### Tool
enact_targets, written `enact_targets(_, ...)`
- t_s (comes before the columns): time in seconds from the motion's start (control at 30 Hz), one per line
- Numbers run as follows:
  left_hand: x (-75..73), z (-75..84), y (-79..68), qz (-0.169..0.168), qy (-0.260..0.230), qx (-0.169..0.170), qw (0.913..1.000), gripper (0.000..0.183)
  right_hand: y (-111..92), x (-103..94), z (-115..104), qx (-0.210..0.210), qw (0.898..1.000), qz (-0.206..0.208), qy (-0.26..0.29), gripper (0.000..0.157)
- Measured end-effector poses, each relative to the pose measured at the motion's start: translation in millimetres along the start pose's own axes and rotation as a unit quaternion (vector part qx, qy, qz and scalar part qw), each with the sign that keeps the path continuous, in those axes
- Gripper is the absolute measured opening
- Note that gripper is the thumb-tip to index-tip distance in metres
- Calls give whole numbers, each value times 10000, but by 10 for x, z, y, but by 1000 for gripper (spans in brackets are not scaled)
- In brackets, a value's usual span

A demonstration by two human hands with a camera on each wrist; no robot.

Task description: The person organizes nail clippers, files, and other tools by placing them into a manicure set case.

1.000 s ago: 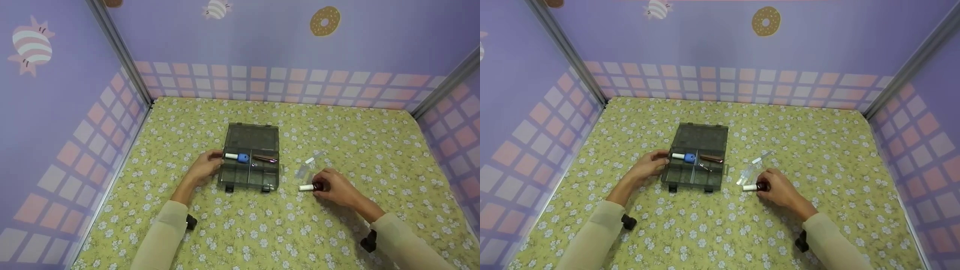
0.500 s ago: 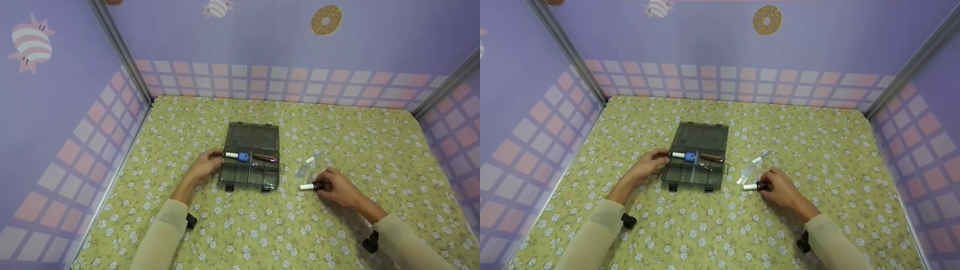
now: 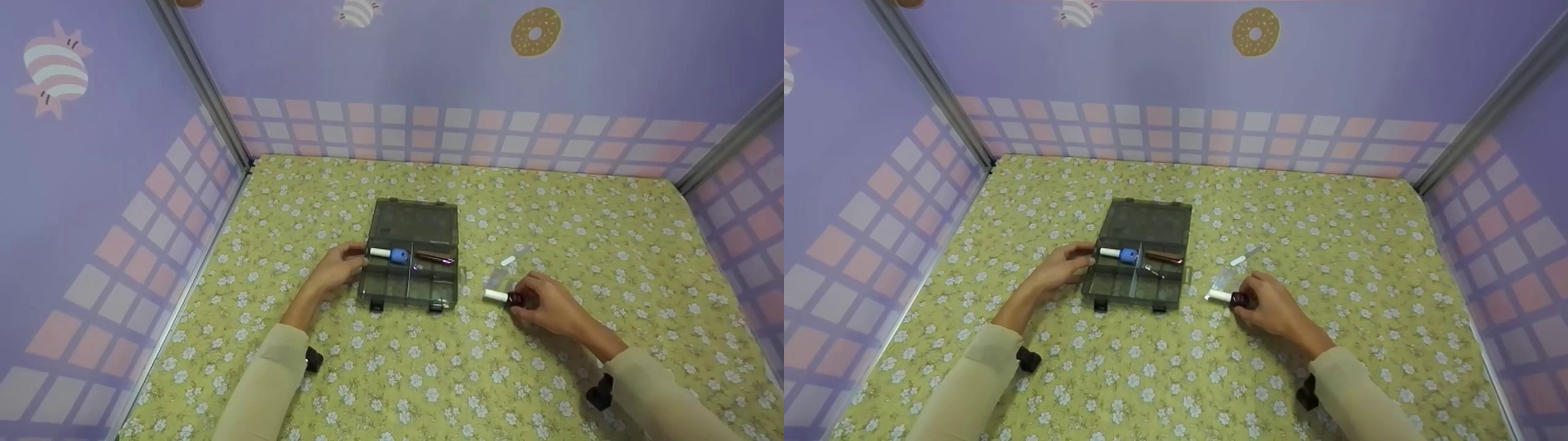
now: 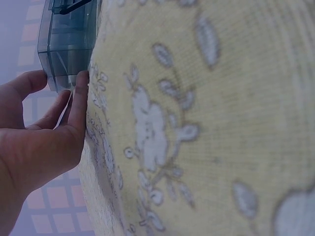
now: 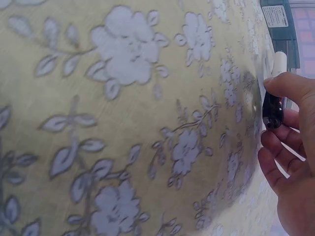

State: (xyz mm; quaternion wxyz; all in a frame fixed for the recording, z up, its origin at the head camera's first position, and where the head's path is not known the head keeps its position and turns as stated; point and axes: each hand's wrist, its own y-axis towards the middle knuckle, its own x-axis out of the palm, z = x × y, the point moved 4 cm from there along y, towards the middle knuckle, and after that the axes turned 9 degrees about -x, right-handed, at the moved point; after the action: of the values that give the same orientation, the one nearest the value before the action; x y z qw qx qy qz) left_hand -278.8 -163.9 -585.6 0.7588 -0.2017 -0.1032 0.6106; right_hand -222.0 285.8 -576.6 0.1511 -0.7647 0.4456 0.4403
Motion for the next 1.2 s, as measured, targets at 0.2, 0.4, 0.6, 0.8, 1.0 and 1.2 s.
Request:
enact_targets(0.2,0,3,5,-7,30,21,10000,47,105,-17,-62,-80,9999,67,34,23)
enact_targets(0.4,1,12,-9,-20,88,55,9999,48,211,3,-136,-190,9998,116,-12,24)
enact_targets(0.6,-5,6,-13,-53,118,50,9999,47,338,25,-237,-40,9999,19,122,24)
enact_targets(0.8,6,-5,-5,-63,6,-24,10000,48,473,60,-320,-102,9998,149,125,24)
enact_targets(1.0,8,0,-17,-42,-30,-46,10000,49,617,106,-399,-58,9997,207,121,24)
enact_targets(1.2,2,-3,-20,-40,-40,-47,10000,47,788,161,-472,-289,9989,334,148,25)
